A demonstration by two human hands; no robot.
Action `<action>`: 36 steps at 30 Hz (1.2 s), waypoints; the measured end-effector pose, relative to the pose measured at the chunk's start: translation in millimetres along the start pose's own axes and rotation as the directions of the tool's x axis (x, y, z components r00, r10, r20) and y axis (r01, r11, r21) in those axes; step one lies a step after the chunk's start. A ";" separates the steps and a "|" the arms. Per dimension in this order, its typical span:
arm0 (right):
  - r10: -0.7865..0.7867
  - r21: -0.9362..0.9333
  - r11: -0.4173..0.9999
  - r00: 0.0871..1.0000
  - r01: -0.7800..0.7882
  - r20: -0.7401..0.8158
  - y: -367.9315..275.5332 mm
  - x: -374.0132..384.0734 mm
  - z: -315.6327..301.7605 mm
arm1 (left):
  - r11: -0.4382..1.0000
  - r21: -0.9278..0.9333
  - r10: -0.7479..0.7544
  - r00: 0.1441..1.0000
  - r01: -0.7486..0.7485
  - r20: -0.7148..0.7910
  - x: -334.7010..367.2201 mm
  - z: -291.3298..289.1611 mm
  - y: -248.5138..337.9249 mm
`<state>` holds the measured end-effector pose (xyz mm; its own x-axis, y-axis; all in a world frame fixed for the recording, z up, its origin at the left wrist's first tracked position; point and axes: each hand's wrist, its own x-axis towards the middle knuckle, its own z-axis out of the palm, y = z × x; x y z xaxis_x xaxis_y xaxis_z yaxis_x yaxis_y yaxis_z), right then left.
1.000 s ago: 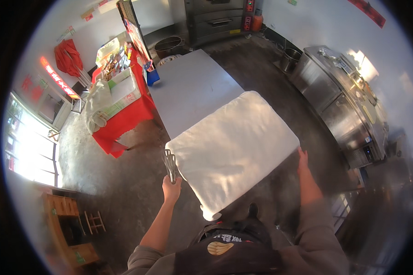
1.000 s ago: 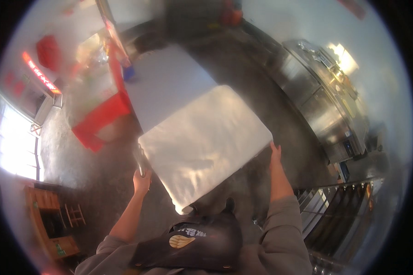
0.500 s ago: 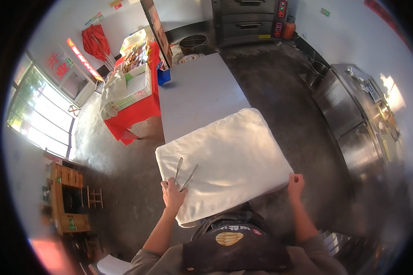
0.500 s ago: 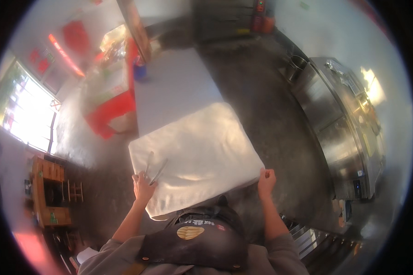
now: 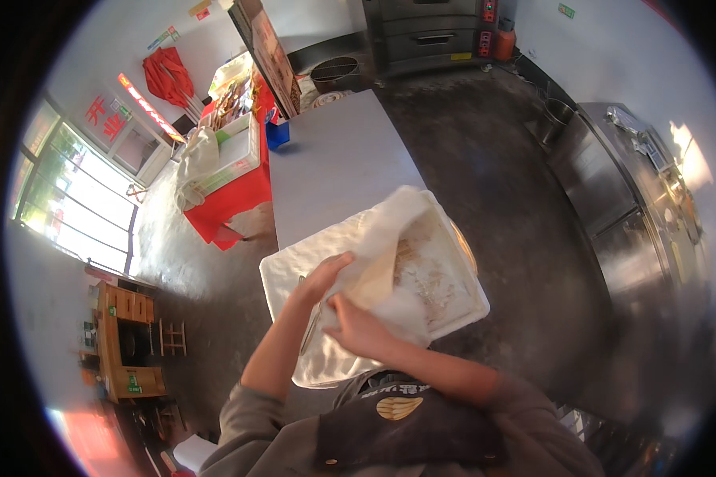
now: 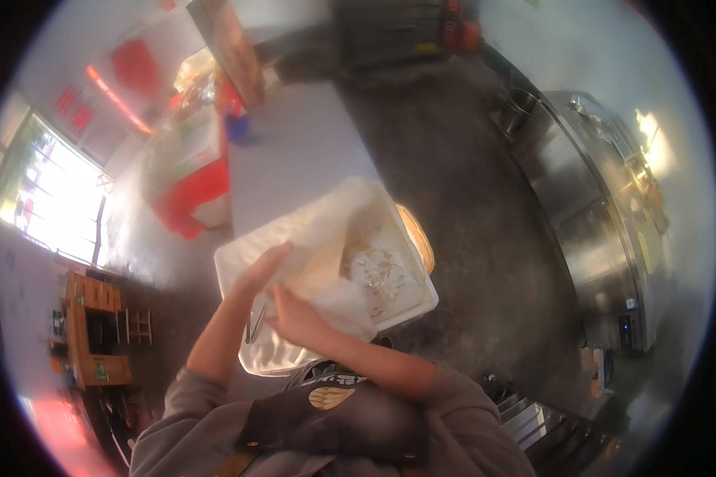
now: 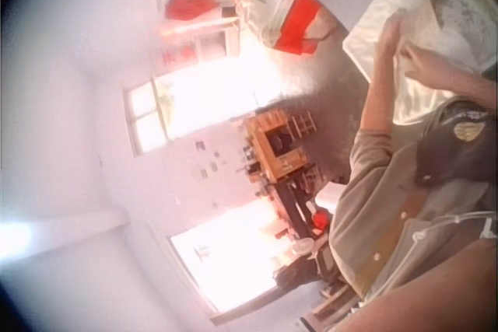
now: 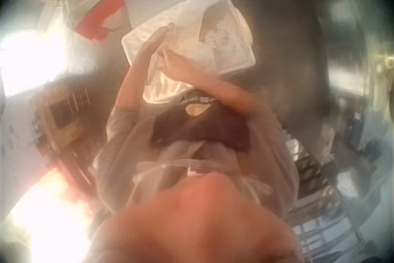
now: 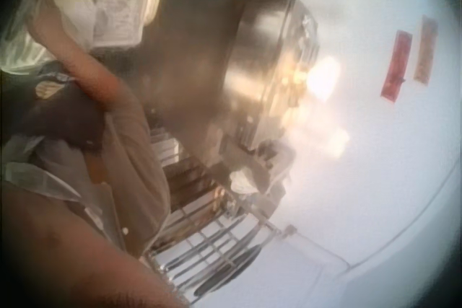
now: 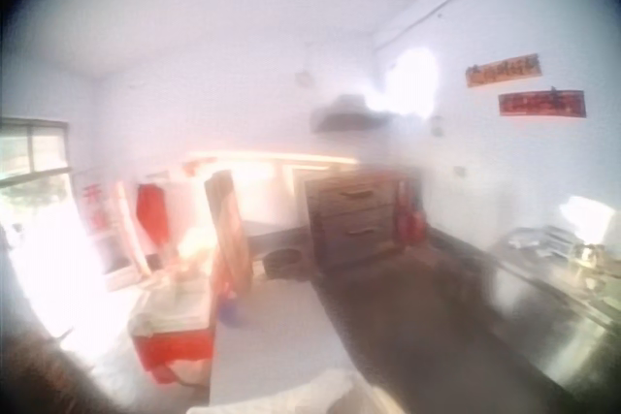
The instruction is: The person arranges baked pies on trays, covers them with a cloth, then flattens dough, runs it through a dough sheeter, and cuts circular pieces with a round cutter. The cut dough circles are placed on a tray.
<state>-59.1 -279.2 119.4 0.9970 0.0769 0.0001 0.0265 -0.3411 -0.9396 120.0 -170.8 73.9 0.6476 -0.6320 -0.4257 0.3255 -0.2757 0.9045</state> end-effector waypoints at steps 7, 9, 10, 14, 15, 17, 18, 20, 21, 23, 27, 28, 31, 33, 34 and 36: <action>0.306 -0.124 0.948 0.946 -0.294 0.101 45.1 -19.2 31.8 | 0.811 0.536 -0.044 0.938 0.235 -0.345 101.4 4.7 -25.2; 0.364 -0.039 0.931 0.917 -0.363 0.162 51.1 -33.6 16.0 | 0.969 0.177 -0.026 0.790 0.170 -0.613 100.6 -19.3 -41.9; 0.408 -0.005 0.909 0.888 -0.417 0.212 50.4 -39.1 9.1 | 0.994 0.034 -0.049 0.679 0.108 -0.733 89.7 -33.1 -52.6; 0.434 -0.090 0.889 0.764 -0.449 0.477 27.8 -45.4 15.7 | 0.992 -0.120 -0.115 0.708 0.044 -0.697 14.9 -83.8 -84.5; 0.422 -0.161 0.905 0.783 -0.394 0.457 20.5 -45.2 26.6 | 0.988 0.032 -0.090 0.718 0.154 -0.690 1.5 -90.5 -86.5; 0.370 -0.397 0.900 0.794 -0.179 0.481 14.5 -39.9 46.6 | 0.938 0.311 0.157 0.613 0.152 -0.774 -17.6 -91.1 -89.4; 0.343 -0.497 0.866 0.795 -0.060 0.501 15.2 -37.5 56.2 | 0.885 0.418 0.242 0.565 0.204 -0.789 -24.3 -89.0 -89.5; 0.104 -0.599 0.753 0.851 0.271 0.515 24.3 -34.1 69.8 | 0.872 0.476 0.337 0.562 0.117 -0.755 -26.5 -84.9 -86.1; 0.149 -0.621 0.711 0.793 0.329 0.591 31.7 -30.1 74.4 | 0.835 0.540 0.401 0.553 0.108 -0.731 -26.2 -83.6 -84.6; 0.242 -0.571 0.772 0.701 0.280 0.671 42.8 -28.5 84.9 | 0.774 0.616 0.453 0.552 0.145 -0.700 -31.9 -81.2 -86.4; 0.195 -0.398 0.891 0.606 0.219 0.771 40.0 -31.2 108.2 | 0.819 0.476 0.257 0.537 0.321 -0.804 -80.3 -73.2 -104.5; 0.228 -0.349 0.928 0.539 0.132 0.811 36.7 -33.8 111.2 | 0.848 0.451 0.279 0.489 0.278 -0.827 -97.7 -63.2 -112.9; -0.095 0.035 0.993 0.580 0.113 0.809 33.0 -54.2 94.5 | 0.761 0.524 0.325 0.476 0.382 -0.818 -135.2 -21.4 -133.6; -0.109 -0.018 0.977 0.570 0.213 0.815 39.1 -69.7 68.3 | 0.753 0.511 0.306 0.467 0.414 -0.830 -145.6 7.7 -144.4; -0.090 -0.060 0.971 0.584 0.232 0.807 43.8 -79.5 51.3 | 0.751 0.511 0.315 0.454 0.418 -0.834 -146.5 22.0 -148.0; -0.161 -0.162 0.860 0.560 0.483 0.813 53.1 -93.0 24.8 | 0.744 0.455 0.237 0.444 0.489 -0.864 -145.7 38.7 -155.0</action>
<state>-152.2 -281.2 61.0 0.4949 0.8596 -0.1269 0.5162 -0.4084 -0.7528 -51.5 -64.0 -3.2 0.9600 0.2800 0.0020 0.2451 -0.8438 0.4774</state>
